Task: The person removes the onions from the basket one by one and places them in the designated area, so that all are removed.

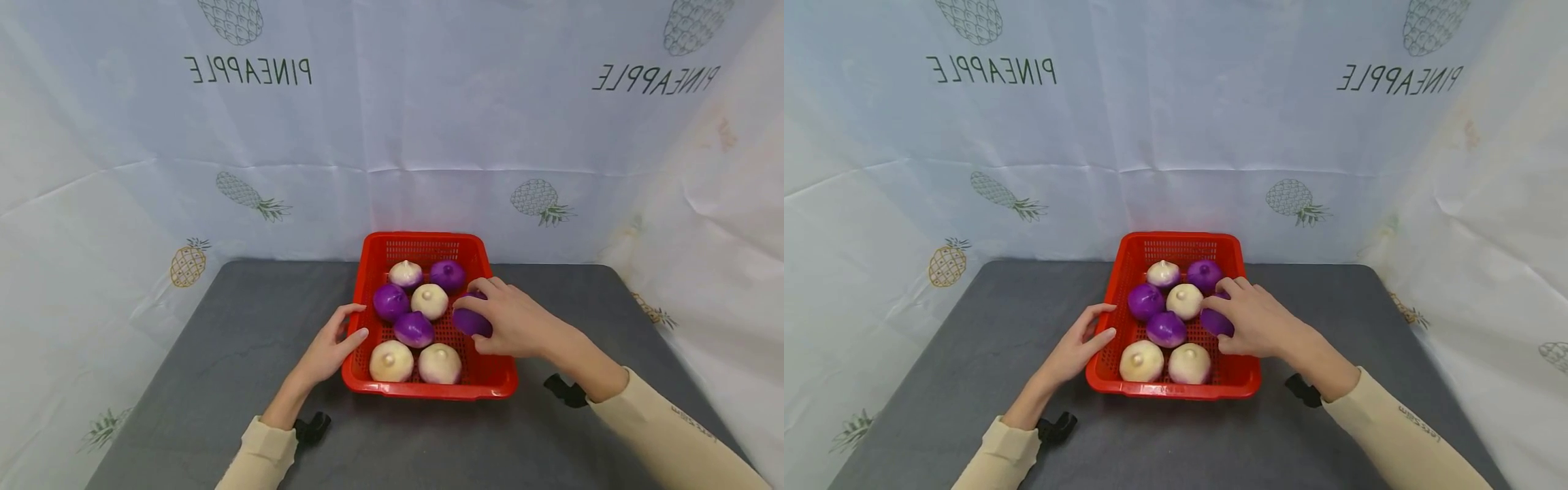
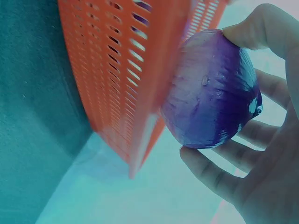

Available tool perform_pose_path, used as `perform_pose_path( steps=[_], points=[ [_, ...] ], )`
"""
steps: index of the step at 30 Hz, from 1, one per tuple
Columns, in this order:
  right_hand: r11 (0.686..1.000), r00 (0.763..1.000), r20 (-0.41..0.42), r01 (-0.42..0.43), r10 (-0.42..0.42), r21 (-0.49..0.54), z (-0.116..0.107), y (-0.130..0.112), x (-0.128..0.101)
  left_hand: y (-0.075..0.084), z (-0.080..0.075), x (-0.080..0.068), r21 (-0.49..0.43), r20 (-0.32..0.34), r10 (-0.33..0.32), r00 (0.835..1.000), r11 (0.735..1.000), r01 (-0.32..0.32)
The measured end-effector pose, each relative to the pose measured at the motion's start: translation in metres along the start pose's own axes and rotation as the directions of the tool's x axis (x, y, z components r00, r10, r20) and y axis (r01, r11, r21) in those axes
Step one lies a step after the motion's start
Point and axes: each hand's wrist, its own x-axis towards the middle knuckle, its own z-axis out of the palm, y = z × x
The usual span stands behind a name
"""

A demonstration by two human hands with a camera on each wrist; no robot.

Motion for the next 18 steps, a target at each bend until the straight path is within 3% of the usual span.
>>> perform_pose_path(
  steps=[18],
  points=[
    [0.988,0.982,-0.114,-0.144,0.151,0.060,-0.032,0.024,-0.005,0.000,0.000,0.001,0.005,-0.002,0.006,1.000,1.000,-0.006]
  ],
)
